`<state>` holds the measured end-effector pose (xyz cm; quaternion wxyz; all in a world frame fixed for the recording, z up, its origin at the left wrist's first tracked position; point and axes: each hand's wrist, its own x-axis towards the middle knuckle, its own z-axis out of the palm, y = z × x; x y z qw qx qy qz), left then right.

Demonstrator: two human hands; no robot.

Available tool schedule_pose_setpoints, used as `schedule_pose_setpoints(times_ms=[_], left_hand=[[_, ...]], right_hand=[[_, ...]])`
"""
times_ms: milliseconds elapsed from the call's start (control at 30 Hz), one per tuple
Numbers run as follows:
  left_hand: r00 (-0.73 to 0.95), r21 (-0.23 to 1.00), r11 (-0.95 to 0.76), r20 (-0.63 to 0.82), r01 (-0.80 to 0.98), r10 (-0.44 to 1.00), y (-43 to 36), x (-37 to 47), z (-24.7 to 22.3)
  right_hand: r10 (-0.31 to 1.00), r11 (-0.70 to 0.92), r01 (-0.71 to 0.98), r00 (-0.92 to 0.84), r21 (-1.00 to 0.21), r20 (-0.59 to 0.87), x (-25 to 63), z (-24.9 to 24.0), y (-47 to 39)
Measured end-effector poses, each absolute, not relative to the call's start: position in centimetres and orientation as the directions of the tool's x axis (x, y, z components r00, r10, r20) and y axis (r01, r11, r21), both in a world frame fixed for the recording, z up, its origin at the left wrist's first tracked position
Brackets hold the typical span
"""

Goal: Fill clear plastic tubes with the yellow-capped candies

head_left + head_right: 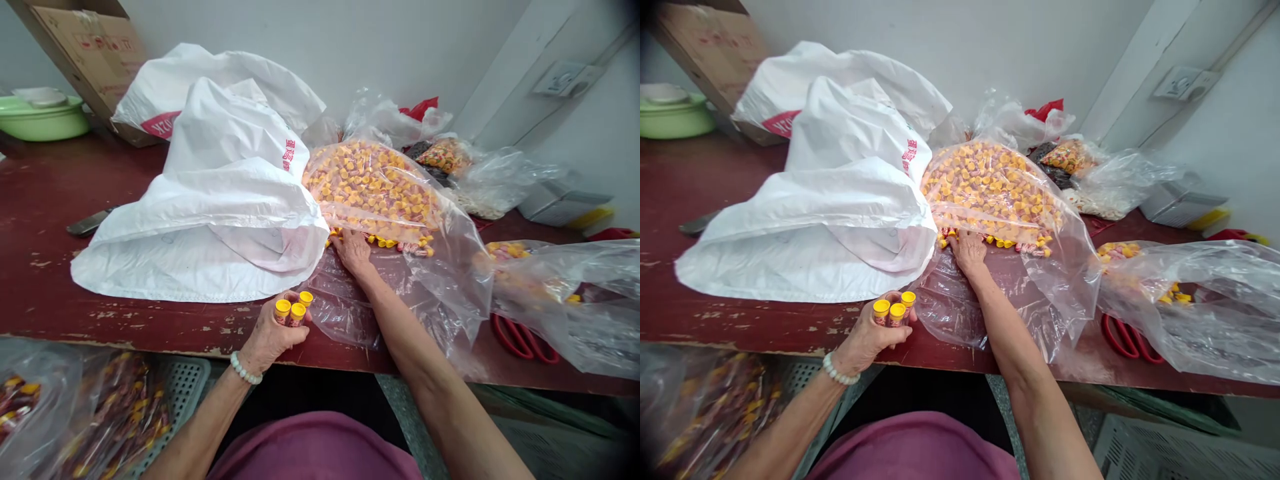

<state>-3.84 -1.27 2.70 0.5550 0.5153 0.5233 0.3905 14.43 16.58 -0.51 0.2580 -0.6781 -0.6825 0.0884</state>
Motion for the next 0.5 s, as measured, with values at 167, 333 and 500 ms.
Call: schedule_pose_setpoints(times_ms=[167, 333, 500], left_hand=[[0.154, 0.979, -0.005, -0.027, 0.202, 0.988, -1.3, -4.1, 2.4], [0.191, 0.929, -0.139, 0.077, 0.342, 0.979, -1.5, -4.1, 2.1], [0.224, 0.897, -0.192, 0.108, 0.399, 0.969, -1.6, -3.5, 2.1]], right_hand=[[0.975, 0.04, 0.89, 0.065, -0.455, 0.212, 15.0, 0.2, 15.1], [0.93, 0.367, 0.608, -0.24, -0.704, 0.278, 15.6, 3.9, 7.8], [0.712, 0.611, 0.294, -0.611, -0.735, 0.347, 14.3, 7.0, 1.5]])
